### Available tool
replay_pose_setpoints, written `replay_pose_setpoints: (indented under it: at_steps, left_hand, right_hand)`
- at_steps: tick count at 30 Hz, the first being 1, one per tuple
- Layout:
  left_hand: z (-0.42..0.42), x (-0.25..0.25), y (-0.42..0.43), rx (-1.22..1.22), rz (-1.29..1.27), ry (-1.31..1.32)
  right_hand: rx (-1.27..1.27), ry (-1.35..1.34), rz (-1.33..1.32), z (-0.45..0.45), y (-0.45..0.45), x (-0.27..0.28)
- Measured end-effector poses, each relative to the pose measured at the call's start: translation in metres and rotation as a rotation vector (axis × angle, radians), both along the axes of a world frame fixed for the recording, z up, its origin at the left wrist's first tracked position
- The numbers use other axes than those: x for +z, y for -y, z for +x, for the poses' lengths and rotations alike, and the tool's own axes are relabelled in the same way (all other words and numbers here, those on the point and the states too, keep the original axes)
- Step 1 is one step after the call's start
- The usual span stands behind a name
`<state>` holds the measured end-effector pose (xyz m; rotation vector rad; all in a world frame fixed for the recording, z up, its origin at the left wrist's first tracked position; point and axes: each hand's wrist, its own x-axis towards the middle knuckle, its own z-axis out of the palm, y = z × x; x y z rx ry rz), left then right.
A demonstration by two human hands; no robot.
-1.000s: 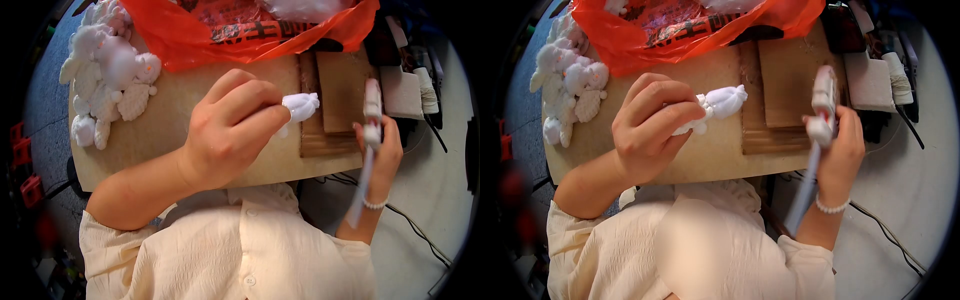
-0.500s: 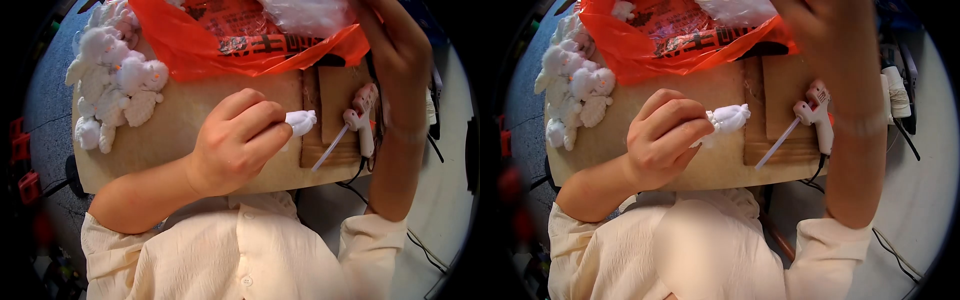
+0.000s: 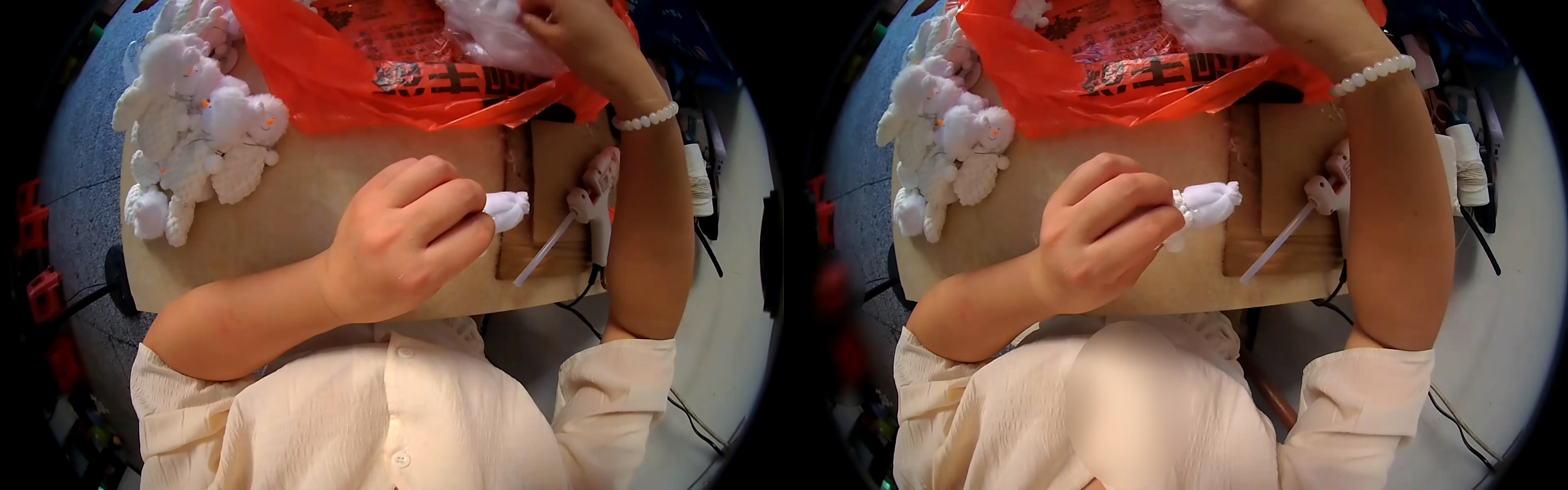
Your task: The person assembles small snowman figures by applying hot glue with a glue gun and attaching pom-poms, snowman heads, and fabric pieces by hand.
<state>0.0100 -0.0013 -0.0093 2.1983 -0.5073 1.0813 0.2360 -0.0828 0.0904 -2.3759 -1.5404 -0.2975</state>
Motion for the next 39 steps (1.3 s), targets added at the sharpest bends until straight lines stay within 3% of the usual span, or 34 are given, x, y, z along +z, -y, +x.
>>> replay_pose_setpoints:
  at_steps: [3, 4, 6, 10, 14, 15, 17, 22, 26, 29, 34, 39]
  left_hand:
    - [-0.001, 0.001, -0.001, 0.011, 0.012, 0.007]
    - [-0.001, 0.002, -0.001, 0.014, 0.011, 0.005]
    - [-0.001, 0.002, -0.001, 0.02, 0.01, 0.006]
    - [-0.007, 0.008, -0.004, -0.007, -0.003, -0.069]
    - [-0.006, 0.007, -0.003, 0.003, -0.013, -0.058]
    - [-0.004, 0.005, -0.002, 0.009, -0.014, -0.042]
    - [-0.005, 0.004, 0.0, 0.016, -0.018, -0.067]
    - [-0.007, 0.01, -0.002, 0.045, -0.037, -0.162]
    - [-0.007, 0.011, 0.0, 0.05, -0.046, -0.168]
    - [-0.007, 0.013, -0.001, 0.056, -0.124, -0.194]
    - [-0.007, 0.013, -0.004, 0.145, -0.263, -0.242]
    - [-0.007, 0.01, -0.006, 0.127, -0.2, -0.24]
  right_hand:
    - [-0.097, -0.252, 0.236, -0.011, 0.004, 0.012]
    - [-0.184, -0.483, 0.294, -0.009, 0.003, 0.018]
    - [-0.094, -0.554, 0.532, -0.022, 0.004, 0.019]
    - [-0.231, -0.663, 0.542, -0.026, 0.038, 0.034]
    - [-0.261, -0.747, 0.543, -0.11, 0.068, 0.022]
    - [-0.252, -0.963, 0.551, -0.118, 0.082, 0.02]
    - [-0.336, -1.05, 0.384, -0.137, 0.103, 0.018]
    - [-0.29, -1.047, 0.312, -0.159, 0.134, 0.0]
    - [-0.302, -1.296, 0.47, -0.175, 0.132, -0.02]
    - [-0.448, -1.255, 0.549, -0.181, 0.124, -0.029]
    - [-0.331, -1.181, 0.731, -0.183, 0.12, -0.054]
    - [-0.418, -1.247, 0.805, -0.186, 0.115, -0.047]
